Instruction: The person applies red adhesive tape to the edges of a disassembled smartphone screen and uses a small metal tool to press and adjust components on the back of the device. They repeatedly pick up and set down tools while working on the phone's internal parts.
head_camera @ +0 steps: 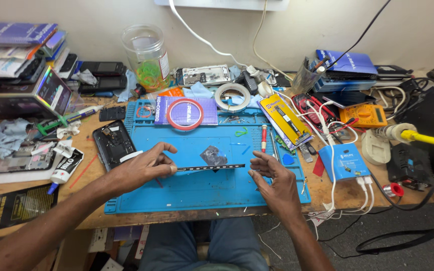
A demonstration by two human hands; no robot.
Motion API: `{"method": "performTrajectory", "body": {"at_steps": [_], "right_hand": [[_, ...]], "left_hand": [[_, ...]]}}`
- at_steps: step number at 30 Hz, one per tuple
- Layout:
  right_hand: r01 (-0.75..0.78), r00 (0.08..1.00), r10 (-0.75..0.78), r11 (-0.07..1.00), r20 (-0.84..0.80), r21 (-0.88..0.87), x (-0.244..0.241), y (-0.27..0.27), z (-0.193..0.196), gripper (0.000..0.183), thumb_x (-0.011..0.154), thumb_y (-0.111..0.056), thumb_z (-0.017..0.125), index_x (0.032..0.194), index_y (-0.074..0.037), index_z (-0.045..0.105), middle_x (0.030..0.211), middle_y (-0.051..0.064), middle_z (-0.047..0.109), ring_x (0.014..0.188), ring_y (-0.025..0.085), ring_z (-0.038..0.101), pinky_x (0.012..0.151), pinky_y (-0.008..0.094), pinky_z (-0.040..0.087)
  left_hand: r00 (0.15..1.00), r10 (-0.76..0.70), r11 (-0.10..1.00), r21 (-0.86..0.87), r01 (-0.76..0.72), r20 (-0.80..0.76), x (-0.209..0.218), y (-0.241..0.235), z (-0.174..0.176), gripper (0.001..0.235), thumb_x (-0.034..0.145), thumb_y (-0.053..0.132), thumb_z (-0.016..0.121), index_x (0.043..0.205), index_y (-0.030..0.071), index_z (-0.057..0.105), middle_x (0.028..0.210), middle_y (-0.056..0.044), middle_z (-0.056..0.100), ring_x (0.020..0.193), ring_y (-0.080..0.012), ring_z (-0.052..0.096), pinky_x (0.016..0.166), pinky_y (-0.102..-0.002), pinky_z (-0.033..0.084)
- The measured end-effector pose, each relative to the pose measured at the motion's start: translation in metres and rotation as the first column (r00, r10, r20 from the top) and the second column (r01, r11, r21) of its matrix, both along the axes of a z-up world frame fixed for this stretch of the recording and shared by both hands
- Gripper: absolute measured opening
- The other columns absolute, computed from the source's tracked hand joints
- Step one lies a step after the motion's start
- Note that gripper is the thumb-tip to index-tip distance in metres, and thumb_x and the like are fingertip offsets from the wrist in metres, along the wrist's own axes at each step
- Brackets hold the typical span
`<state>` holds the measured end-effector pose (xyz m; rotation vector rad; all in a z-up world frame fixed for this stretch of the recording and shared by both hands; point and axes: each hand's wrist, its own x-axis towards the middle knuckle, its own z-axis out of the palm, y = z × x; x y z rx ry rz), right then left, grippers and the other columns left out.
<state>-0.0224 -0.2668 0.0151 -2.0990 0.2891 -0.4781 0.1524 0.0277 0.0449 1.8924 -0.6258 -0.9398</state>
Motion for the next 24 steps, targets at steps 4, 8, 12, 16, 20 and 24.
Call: {"method": "performTrajectory", "body": {"at_steps": [4,8,12,16,20,24], "right_hand": [[0.051,0.998,-0.050,0.998,-0.043,0.032,-0.003,-0.005,-0.001,0.046,0.085,-0.007,0.074,0.130,-0.010,0.066,0.114,0.010,0.078,0.099,0.019,0.078,0.071,0.033,0.064],[0.054,0.998,-0.055,0.998,-0.045,-0.010,-0.001,-0.003,-0.004,0.046,0.085,-0.009,0.074,0.130,-0.011,0.066,0.116,0.010,0.076,0.099,0.019,0.077,0.070,0.033,0.063],[0.030,0.998,-0.028,0.999,0.051,-0.038,-0.001,-0.002,-0.007,0.044,0.087,-0.009,0.075,0.129,-0.008,0.067,0.114,0.012,0.077,0.098,0.020,0.078,0.076,0.033,0.067],[0.088,0.996,-0.088,0.996,0.015,-0.004,-0.008,-0.010,-0.010,0.042,0.086,-0.009,0.075,0.128,-0.008,0.068,0.112,0.011,0.078,0.098,0.021,0.079,0.079,0.034,0.065],[0.161,0.984,-0.131,0.944,-0.121,0.286,-0.015,-0.010,-0.007,0.050,0.088,-0.011,0.069,0.137,-0.007,0.061,0.124,0.013,0.075,0.108,0.022,0.076,0.081,0.039,0.063],[-0.085,0.983,-0.100,0.482,0.151,0.872,-0.044,0.036,-0.017,0.070,0.091,-0.008,0.064,0.152,0.005,0.032,0.146,0.028,0.053,0.129,0.034,0.059,0.107,0.042,0.048]], "left_hand": [[0.988,0.059,0.998,0.003,-0.059,-0.141,0.004,0.000,-0.005,0.058,0.087,0.037,0.062,0.137,0.009,0.051,0.104,-0.013,0.066,0.098,-0.0196,0.066,0.086,-0.037,0.057],[0.969,0.098,0.995,0.043,-0.091,-0.226,0.004,-0.001,-0.006,0.057,0.089,0.038,0.060,0.137,0.008,0.052,0.102,-0.013,0.063,0.096,-0.0209,0.065,0.087,-0.038,0.055],[0.964,0.097,0.995,0.027,-0.093,-0.246,0.000,-0.002,-0.003,0.060,0.089,0.041,0.058,0.138,0.007,0.052,0.105,-0.013,0.060,0.100,-0.0211,0.063,0.092,-0.037,0.053],[0.967,0.111,0.994,0.028,-0.107,-0.228,-0.011,-0.001,0.002,0.062,0.087,0.042,0.058,0.138,0.006,0.051,0.108,-0.015,0.063,0.103,-0.0216,0.064,0.094,-0.037,0.051],[0.996,0.093,0.981,0.172,-0.094,0.011,-0.022,-0.004,0.011,0.063,0.086,0.047,0.060,0.137,0.011,0.049,0.105,-0.015,0.070,0.098,-0.0222,0.067,0.092,-0.036,0.050],[0.951,0.008,0.992,0.120,-0.048,0.310,-0.046,0.000,0.009,0.070,0.081,0.040,0.069,0.138,0.007,0.046,0.111,-0.013,0.069,0.102,-0.0247,0.068,0.094,-0.038,0.054]]}}
